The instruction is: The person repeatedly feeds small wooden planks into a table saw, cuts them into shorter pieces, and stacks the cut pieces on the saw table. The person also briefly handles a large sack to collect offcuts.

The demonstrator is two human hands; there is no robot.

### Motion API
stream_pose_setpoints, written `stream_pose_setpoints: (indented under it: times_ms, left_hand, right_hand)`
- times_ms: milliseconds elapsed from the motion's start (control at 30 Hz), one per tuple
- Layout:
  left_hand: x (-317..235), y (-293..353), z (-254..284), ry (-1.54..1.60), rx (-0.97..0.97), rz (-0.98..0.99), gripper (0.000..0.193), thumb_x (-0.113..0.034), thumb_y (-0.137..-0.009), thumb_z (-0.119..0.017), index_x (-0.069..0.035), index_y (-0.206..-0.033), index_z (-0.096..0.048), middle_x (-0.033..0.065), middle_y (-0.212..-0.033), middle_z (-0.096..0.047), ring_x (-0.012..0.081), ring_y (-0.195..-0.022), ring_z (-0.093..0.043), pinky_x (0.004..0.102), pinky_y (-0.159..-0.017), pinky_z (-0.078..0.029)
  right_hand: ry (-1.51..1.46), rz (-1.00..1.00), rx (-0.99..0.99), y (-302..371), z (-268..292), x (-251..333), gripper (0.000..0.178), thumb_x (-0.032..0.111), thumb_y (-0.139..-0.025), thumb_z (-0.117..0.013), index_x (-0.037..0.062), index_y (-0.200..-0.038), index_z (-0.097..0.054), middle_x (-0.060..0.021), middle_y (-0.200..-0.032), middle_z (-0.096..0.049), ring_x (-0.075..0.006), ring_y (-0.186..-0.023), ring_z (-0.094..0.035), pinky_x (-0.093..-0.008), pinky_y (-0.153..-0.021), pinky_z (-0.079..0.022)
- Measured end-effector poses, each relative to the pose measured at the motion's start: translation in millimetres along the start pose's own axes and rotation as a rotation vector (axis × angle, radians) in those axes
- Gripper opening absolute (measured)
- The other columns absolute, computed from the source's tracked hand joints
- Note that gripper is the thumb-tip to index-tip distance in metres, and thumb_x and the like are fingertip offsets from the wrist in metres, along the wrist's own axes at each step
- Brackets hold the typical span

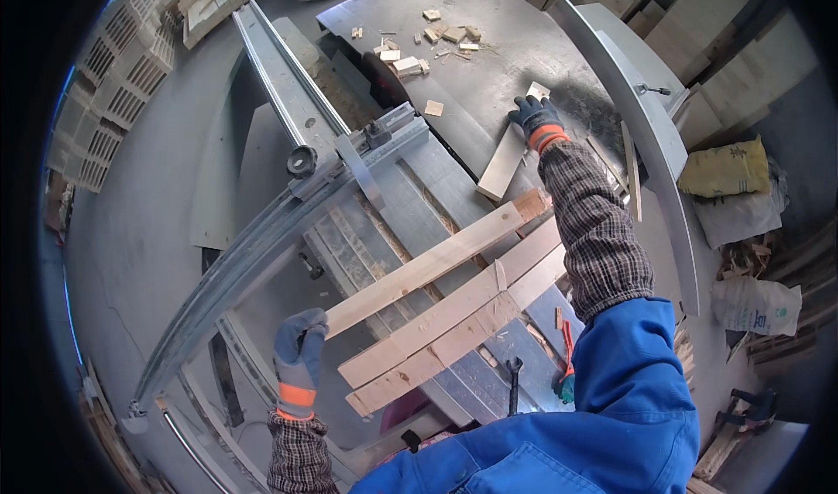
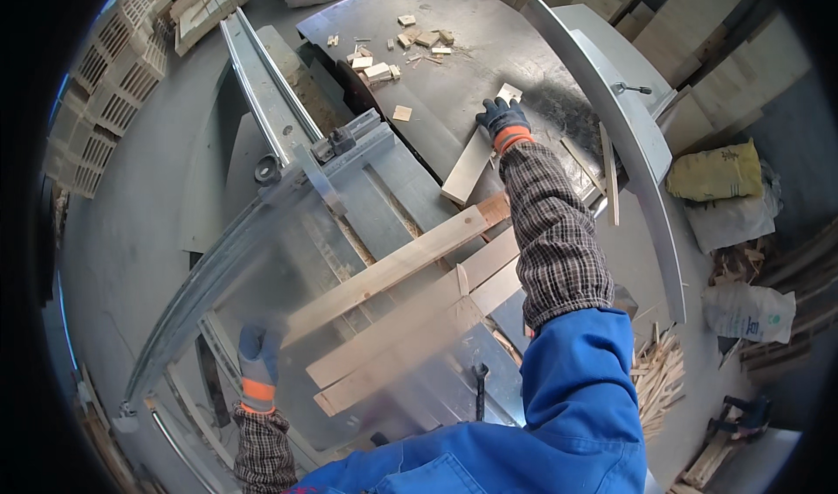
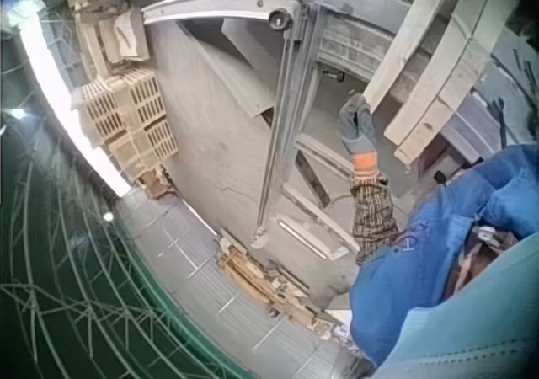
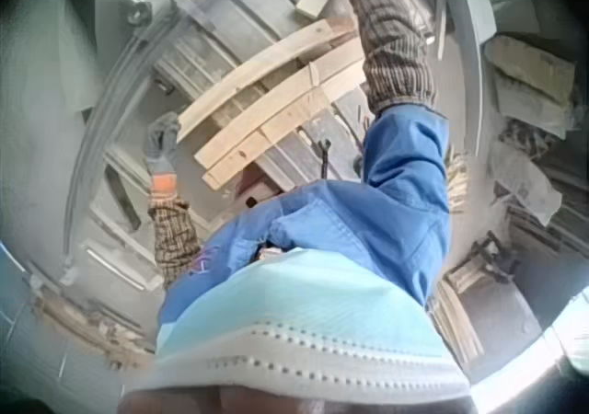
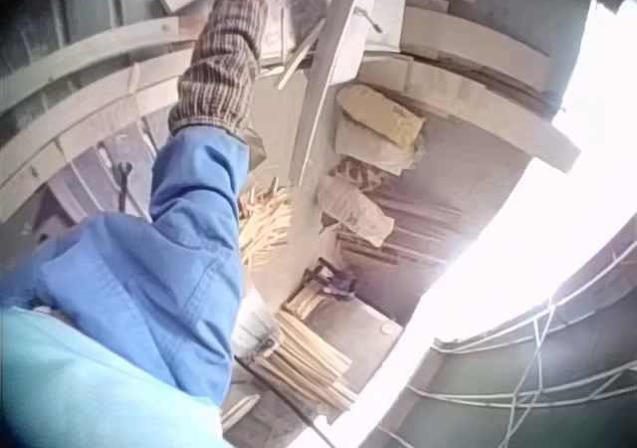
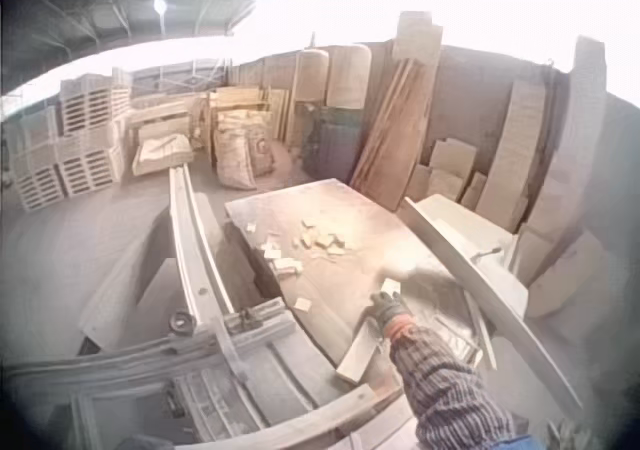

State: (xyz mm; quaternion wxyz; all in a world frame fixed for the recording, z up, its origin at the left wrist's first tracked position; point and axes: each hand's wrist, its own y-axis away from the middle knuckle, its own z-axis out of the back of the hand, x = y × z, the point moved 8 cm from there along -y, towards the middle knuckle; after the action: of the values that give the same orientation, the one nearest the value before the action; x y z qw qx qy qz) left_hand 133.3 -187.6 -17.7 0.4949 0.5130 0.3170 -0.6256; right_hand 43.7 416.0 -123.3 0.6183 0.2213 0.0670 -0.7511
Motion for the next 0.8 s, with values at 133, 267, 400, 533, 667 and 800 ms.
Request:
stream_pose_setpoints:
  times_ms: [133,267,400,533,667,800]
  left_hand:
    - [-29.4,-17.6,-42.4,-0.049,0.118,-0.161,0.016,0.003,-0.086,-0.064,0.000,-0.101,-0.066,0.0117,-0.099,-0.068,0.0170,-0.087,-0.066,0.0286,-0.077,-0.055]
    - [-61.8,-45.1,-98.1,-0.097,0.334,-0.187,0.019,0.002,-0.085,-0.066,0.000,-0.104,-0.066,0.0131,-0.101,-0.067,0.0196,-0.087,-0.068,0.0293,-0.077,-0.055]
    - [-91.1,-67.3,-157.6,-0.152,0.395,-0.373,0.025,-0.002,-0.083,-0.068,0.000,-0.108,-0.065,0.0137,-0.102,-0.066,0.0225,-0.088,-0.068,0.0325,-0.080,-0.055]
    - [-80.4,-105.0,-217.4,-0.411,0.344,-0.517,0.045,-0.017,-0.080,-0.074,-0.003,-0.119,-0.058,0.0170,-0.119,-0.058,0.0299,-0.106,-0.060,0.0391,-0.090,-0.051]
    - [-62.0,-149.9,-240.1,-0.820,0.212,-0.545,0.071,-0.034,-0.078,-0.075,-0.002,-0.133,-0.045,0.0201,-0.138,-0.043,0.0376,-0.127,-0.043,0.0439,-0.098,-0.046]
    - [-59.1,-201.5,-269.8,-1.104,0.144,-0.415,0.088,-0.042,-0.075,-0.076,-0.001,-0.142,-0.034,0.0194,-0.148,-0.032,0.0372,-0.140,-0.028,0.0415,-0.100,-0.045]
  right_hand:
    - [-0.165,0.077,0.118,-0.5,25.4,-10.6,0.061,0.022,-0.070,-0.075,0.0288,-0.127,-0.057,-0.0063,-0.131,-0.053,-0.0317,-0.123,-0.051,-0.0467,-0.097,-0.048]
    - [-0.340,0.131,-0.036,4.6,56.9,-9.3,0.059,0.037,-0.068,-0.078,0.0233,-0.122,-0.061,-0.0082,-0.118,-0.060,-0.0312,-0.117,-0.054,-0.0454,-0.094,-0.048]
    - [-0.379,0.246,-0.145,-15.1,88.1,64.0,0.069,0.040,-0.064,-0.082,0.0231,-0.126,-0.059,-0.0083,-0.115,-0.060,-0.0318,-0.112,-0.056,-0.0435,-0.094,-0.046]
    - [-0.742,0.345,-0.176,-24.8,86.5,95.0,0.089,0.028,-0.059,-0.088,0.0215,-0.139,-0.049,-0.0112,-0.132,-0.053,-0.0350,-0.124,-0.049,-0.0442,-0.102,-0.042]
    - [-0.583,0.209,-0.270,-31.8,74.7,41.7,0.093,0.027,-0.060,-0.088,0.0165,-0.142,-0.045,-0.0147,-0.139,-0.048,-0.0354,-0.127,-0.046,-0.0418,-0.106,-0.040]
    - [-0.634,0.087,-0.071,-37.4,22.9,14.5,0.087,0.037,-0.063,-0.086,0.0237,-0.140,-0.048,-0.0107,-0.136,-0.051,-0.0343,-0.123,-0.051,-0.0421,-0.103,-0.044]
